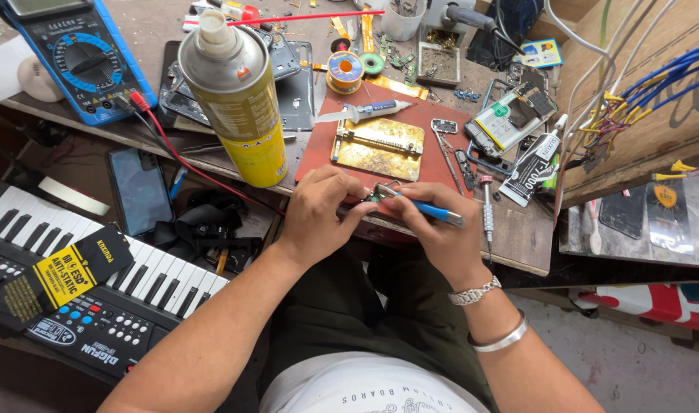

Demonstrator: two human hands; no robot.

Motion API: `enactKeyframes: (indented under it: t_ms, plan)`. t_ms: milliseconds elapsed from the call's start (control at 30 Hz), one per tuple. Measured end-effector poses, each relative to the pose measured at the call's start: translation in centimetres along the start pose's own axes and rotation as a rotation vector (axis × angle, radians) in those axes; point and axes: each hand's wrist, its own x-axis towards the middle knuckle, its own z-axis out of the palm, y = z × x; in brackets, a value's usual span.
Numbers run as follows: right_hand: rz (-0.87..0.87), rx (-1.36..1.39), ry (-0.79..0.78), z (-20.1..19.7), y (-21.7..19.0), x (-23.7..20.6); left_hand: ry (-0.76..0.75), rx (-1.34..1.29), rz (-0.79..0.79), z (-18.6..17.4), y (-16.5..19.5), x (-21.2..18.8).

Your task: The person solders a small circuit board on a cluttered repair bench, holding the board with tweezers while applying a soldering iron, then sets the iron down and works on the board by hand. They later pick up a spray can and a brush and clean the board, continuing to handle and reposition it.

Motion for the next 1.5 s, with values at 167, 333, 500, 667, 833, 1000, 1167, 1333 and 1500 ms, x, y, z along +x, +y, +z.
enactKeyframes:
  t_ms: [167, 333, 500, 667, 833, 1000, 1167, 1333, 1500]
  plan:
    - [-0.067, 0.029, -0.104, -0.5, -0.6, 0.3, -0.025, -0.02, -0.035, 0.0, 0.1, 0.1]
    - [-0.113, -0.072, -0.045, 0.1, -0.8, 0.4, -0.028, -0.006, -0.032, -0.1, 0.2, 0.0]
    - [0.045, 0.053, -0.048, 0.0, -1.1, 0.2, -0.029, 0.002, -0.032, 0.0, 0.2, 0.1]
    - [0.017, 0.034, -0.084, -0.3, -1.2, 0.3, -0.023, 0.004, -0.033, -0.1, 0.2, 0.0]
    - [0.025, 0.037, -0.045, -0.4, -1.1, 0.3, -0.028, -0.02, -0.037, 0.0, 0.2, 0.1]
    - [0.014, -0.016, -0.07, 0.0, -1.6, 0.7, -0.002, -0.021, -0.024, -0.2, 0.7, 0.4]
    - [0.021, 0.017, -0.053, -0.3, -2.5, 0.9, -0.016, -0.009, -0.029, -0.3, 1.0, 0.7]
    - [0.084, 0.004, -0.055, -0.4, -2.5, 0.9, -0.021, -0.002, -0.036, -0.2, 1.0, 0.7]
    - [-0.021, -0.035, -0.033, -0.3, -2.1, 0.8, -0.019, -0.016, -0.041, 0.0, 1.1, 1.0]
